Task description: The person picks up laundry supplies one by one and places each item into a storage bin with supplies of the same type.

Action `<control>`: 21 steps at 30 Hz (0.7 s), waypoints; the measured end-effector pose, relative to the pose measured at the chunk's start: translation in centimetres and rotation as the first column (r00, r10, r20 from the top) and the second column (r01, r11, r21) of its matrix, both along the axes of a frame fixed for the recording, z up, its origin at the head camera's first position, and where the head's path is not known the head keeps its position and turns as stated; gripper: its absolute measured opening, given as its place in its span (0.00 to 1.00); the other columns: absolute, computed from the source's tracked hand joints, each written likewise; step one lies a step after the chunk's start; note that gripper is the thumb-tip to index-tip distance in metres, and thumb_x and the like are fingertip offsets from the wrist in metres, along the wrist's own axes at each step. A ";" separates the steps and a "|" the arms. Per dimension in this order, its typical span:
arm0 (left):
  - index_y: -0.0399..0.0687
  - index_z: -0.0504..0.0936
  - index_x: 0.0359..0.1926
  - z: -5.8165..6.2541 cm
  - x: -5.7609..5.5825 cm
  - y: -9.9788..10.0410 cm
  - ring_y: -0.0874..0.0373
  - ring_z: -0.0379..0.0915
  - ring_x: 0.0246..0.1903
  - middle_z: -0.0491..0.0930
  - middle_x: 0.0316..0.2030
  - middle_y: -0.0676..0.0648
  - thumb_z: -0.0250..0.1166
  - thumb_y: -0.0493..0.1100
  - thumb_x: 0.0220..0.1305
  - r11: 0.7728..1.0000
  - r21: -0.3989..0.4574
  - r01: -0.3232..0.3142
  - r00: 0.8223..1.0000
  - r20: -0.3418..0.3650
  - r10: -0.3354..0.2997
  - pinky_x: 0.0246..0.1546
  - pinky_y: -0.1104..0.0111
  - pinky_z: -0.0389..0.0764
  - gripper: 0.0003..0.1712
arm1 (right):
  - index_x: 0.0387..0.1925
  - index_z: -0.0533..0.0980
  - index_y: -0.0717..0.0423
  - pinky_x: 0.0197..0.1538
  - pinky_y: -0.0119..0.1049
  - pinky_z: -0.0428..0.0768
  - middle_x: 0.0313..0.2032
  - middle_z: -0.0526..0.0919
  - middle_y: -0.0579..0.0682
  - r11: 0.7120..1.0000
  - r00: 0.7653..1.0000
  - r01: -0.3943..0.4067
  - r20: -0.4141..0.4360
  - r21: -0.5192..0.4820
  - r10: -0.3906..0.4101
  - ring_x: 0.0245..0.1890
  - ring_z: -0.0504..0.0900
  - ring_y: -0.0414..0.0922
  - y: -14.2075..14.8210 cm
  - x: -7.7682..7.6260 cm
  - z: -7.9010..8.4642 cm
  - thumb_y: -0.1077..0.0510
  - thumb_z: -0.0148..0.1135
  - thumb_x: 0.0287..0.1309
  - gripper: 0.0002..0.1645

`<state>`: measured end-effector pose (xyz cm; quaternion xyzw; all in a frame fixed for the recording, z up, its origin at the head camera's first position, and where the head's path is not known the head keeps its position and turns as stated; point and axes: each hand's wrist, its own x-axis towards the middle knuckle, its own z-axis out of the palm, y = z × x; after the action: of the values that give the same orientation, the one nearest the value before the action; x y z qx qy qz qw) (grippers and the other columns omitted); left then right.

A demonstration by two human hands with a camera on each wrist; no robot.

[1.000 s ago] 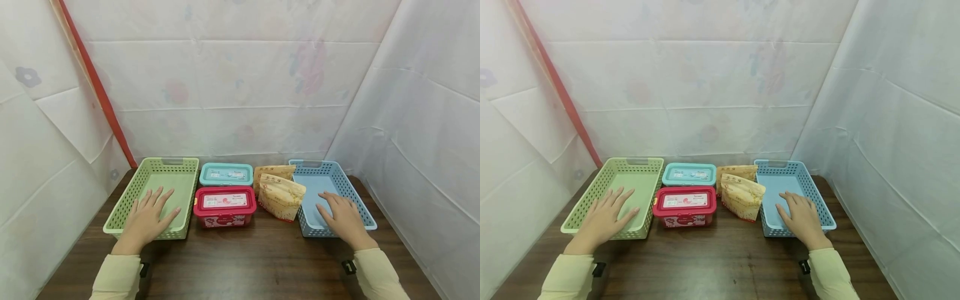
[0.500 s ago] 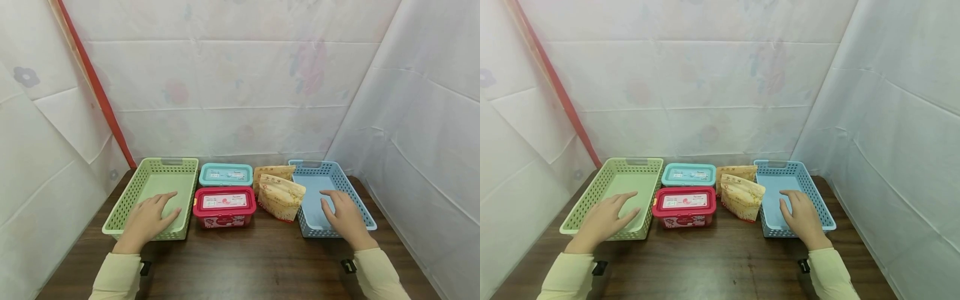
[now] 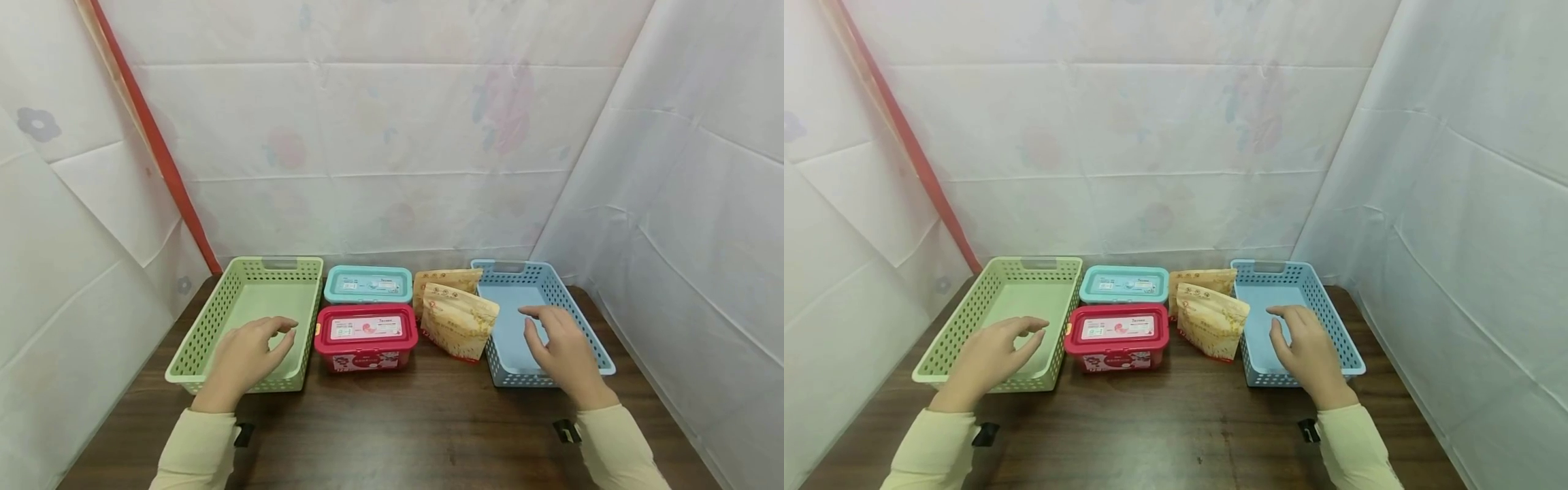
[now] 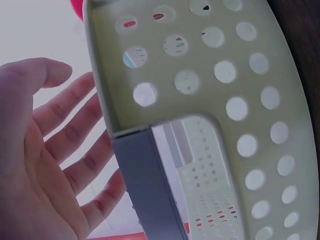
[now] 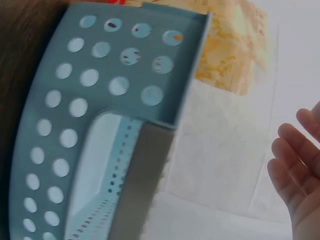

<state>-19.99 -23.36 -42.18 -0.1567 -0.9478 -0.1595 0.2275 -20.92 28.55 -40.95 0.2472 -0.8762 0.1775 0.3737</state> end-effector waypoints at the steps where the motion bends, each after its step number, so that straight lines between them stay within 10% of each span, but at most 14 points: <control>1: 0.52 0.88 0.47 0.0 0.0 0.1 0.55 0.80 0.31 0.87 0.40 0.51 0.64 0.47 0.66 1.000 0.007 0.002 1.000 0.002 -0.002 0.26 0.60 0.76 0.12 | 0.48 0.81 0.62 0.42 0.52 0.79 0.40 0.83 0.56 1.000 1.000 -0.004 0.001 0.001 0.004 0.42 0.79 0.54 -0.2 0.1 0.1 0.62 0.59 0.62 0.15; 21: 0.48 0.83 0.56 0.0 0.0 1.5 0.48 0.82 0.43 0.84 0.49 0.45 0.62 0.45 0.69 0.974 0.225 0.018 0.996 0.085 -0.038 0.37 0.51 0.82 0.16 | 0.47 0.81 0.62 0.41 0.42 0.81 0.40 0.83 0.52 0.980 0.980 -0.201 0.007 -0.008 0.201 0.39 0.81 0.46 -4.7 -0.2 -0.4 0.62 0.54 0.64 0.14</control>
<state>-20.04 -21.81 -42.16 -0.1360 -0.9307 -0.2751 0.1990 -21.07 23.87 -41.34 0.3322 -0.8476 0.2185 0.3513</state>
